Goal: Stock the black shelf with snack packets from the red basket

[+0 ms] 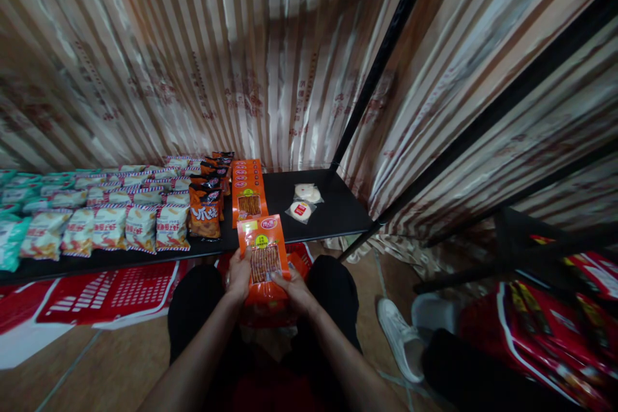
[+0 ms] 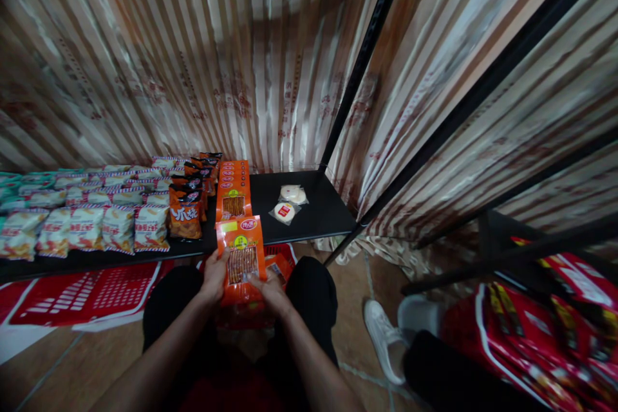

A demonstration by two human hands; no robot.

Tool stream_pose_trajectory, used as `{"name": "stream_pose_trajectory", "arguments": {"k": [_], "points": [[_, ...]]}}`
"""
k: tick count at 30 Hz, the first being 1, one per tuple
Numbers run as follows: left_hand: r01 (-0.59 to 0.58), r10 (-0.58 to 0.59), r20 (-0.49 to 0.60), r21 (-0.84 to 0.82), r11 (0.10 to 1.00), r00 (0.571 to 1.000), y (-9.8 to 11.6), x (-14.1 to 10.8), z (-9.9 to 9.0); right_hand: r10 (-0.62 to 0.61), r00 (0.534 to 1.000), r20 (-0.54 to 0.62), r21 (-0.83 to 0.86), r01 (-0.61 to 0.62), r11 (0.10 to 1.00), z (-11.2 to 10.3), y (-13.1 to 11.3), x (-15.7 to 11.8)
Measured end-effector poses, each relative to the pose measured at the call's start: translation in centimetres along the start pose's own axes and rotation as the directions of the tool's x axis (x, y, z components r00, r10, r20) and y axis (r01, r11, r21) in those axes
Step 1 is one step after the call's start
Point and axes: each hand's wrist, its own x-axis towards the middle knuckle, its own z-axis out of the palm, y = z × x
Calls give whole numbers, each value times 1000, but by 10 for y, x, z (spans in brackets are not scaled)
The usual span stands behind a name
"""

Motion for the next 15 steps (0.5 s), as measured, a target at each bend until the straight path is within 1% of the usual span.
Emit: {"name": "stream_pose_trajectory", "arguments": {"k": [3, 7, 10, 15], "points": [[0, 0, -17, -8, 1000, 1000, 0, -2, 3, -8, 1000, 7, 22, 8, 1000, 1, 1, 0], [-21, 21, -17, 17, 1000, 1000, 1, -5, 5, -27, 999, -33, 50, 29, 998, 3, 1, 0], [-48, 51, -32, 82, 995, 998, 0, -8, 5, -17, 997, -74, 57, 21, 998, 6, 0, -1], [-86, 114, -102, 241, 967, 988, 2, -16, 6, -9, 992, -127, 62, 17, 998, 9, -4, -7]]}}
